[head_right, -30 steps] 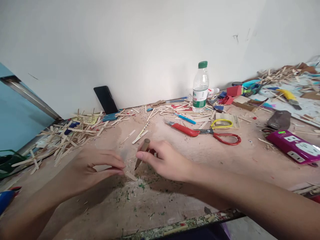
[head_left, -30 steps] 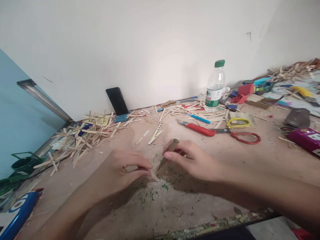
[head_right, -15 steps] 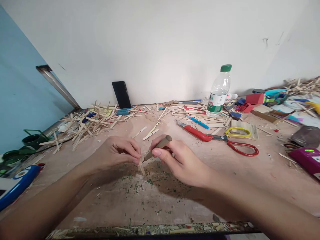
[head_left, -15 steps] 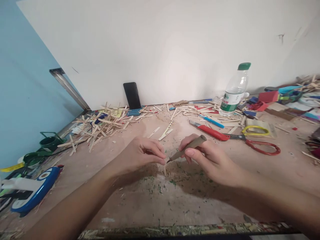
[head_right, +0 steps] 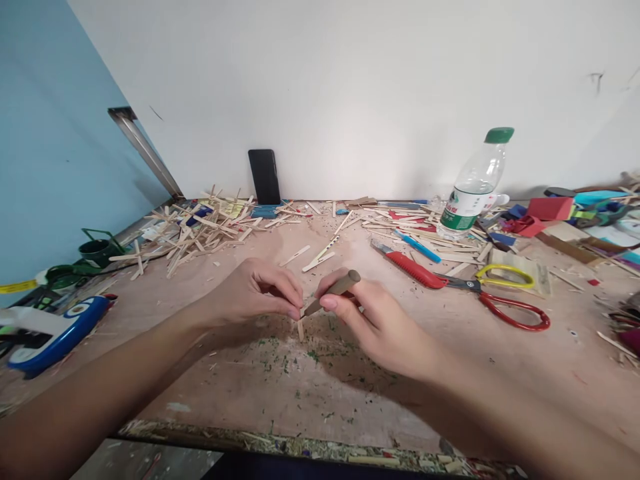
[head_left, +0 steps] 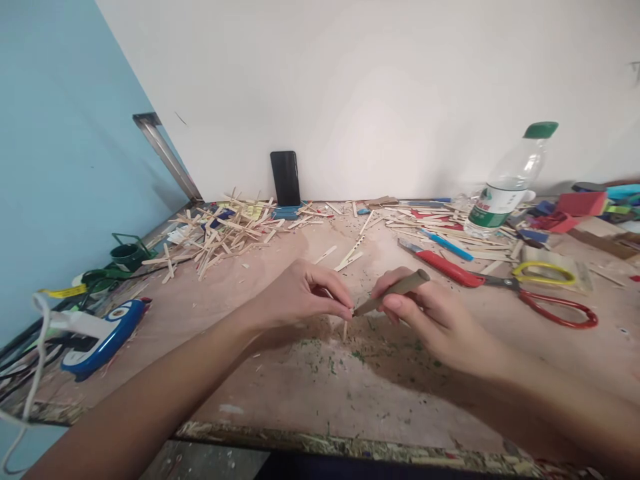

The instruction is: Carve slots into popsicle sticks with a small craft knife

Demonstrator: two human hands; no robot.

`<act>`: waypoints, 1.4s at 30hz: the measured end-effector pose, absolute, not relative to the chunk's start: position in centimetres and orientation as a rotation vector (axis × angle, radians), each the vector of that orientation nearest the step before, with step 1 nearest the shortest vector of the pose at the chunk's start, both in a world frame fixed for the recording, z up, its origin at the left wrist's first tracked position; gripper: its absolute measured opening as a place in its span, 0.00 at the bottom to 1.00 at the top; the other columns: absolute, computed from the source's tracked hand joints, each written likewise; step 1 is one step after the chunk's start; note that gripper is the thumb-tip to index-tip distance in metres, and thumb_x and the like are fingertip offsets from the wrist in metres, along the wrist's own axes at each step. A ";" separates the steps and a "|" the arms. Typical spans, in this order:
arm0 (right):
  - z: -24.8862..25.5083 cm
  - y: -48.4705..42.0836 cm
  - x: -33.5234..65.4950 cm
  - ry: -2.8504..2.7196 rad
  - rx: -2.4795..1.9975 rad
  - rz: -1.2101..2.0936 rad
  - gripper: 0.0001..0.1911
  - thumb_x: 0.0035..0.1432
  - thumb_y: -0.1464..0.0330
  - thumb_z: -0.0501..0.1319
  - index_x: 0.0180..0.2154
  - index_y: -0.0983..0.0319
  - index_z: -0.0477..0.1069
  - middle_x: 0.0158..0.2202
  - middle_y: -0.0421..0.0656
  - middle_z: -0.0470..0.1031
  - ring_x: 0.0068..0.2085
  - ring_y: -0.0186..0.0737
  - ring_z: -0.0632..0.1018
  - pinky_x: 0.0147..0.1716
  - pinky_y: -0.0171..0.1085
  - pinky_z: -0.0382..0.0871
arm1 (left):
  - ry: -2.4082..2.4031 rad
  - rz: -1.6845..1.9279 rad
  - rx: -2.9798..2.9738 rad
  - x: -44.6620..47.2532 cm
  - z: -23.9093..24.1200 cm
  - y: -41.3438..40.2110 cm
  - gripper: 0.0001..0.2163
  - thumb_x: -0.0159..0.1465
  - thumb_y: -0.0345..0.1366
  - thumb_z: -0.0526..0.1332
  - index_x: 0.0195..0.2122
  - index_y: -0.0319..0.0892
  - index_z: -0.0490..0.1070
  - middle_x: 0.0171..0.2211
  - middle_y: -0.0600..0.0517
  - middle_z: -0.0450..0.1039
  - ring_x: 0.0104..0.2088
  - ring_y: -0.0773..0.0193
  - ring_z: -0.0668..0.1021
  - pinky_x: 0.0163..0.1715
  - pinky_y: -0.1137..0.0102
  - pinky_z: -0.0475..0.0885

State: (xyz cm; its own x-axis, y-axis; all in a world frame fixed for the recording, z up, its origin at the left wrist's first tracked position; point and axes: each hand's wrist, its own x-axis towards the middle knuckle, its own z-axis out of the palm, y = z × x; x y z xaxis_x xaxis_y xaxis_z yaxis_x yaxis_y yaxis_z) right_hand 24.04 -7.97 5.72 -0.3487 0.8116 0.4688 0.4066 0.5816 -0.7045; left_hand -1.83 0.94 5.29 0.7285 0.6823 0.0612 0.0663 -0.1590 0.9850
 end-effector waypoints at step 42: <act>6.5 -8.9 22.9 -1.985 -0.981 0.589 0.21 0.87 0.51 0.58 0.44 0.56 0.79 0.37 0.42 0.84 0.33 0.40 0.80 0.36 0.40 0.78 | 0.568 0.616 1.686 -1.7 5.1 0.3 0.05 0.58 0.36 0.85 0.31 0.46 0.92 0.35 0.47 0.90 0.37 0.60 0.86 0.38 0.69 0.79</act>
